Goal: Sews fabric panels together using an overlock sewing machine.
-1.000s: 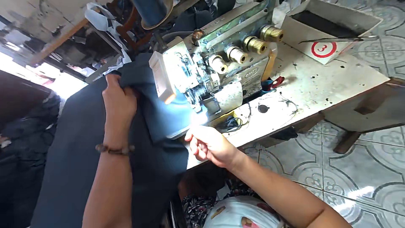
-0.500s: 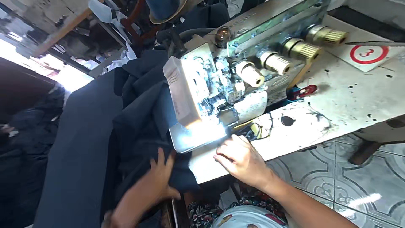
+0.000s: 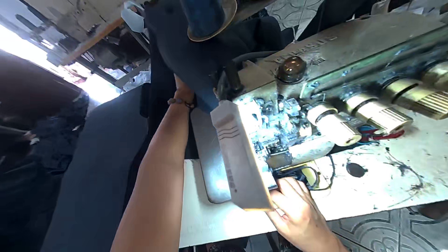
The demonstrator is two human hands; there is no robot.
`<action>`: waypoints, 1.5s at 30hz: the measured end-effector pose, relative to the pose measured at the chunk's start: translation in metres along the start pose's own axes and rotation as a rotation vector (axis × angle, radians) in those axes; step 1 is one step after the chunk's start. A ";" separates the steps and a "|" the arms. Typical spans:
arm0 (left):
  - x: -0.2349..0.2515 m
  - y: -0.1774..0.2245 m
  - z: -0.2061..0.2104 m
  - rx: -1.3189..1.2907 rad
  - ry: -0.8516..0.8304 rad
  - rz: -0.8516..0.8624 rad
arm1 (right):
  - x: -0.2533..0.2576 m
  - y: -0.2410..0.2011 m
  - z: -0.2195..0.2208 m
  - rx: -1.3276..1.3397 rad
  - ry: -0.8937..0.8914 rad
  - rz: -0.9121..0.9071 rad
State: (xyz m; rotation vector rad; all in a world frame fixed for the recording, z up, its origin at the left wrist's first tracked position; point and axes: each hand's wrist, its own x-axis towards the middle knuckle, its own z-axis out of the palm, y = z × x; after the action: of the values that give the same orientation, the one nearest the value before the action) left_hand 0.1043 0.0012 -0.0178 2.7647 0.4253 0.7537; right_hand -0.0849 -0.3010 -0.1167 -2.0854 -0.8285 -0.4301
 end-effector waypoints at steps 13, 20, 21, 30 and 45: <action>-0.204 -0.136 -0.213 0.202 -0.270 -0.207 | 0.000 0.001 -0.001 0.106 -0.060 -0.008; -0.260 -0.164 -0.200 0.103 -0.034 -0.265 | -0.001 0.001 -0.002 0.100 -0.033 -0.036; -0.261 -0.164 -0.201 0.076 -0.009 -0.256 | -0.001 0.002 -0.002 0.106 -0.025 -0.036; -0.248 -0.177 -0.218 -0.111 -0.071 -0.368 | -0.001 0.002 -0.004 0.104 -0.025 -0.049; -0.284 -0.042 -0.238 -0.196 -0.165 -0.187 | -0.005 -0.072 -0.013 1.015 -0.482 0.466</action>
State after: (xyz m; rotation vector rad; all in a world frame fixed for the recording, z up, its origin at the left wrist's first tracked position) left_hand -0.2638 -0.0188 0.0400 2.5361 0.5360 0.4903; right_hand -0.1378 -0.2819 -0.0700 -1.3245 -0.5897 0.6588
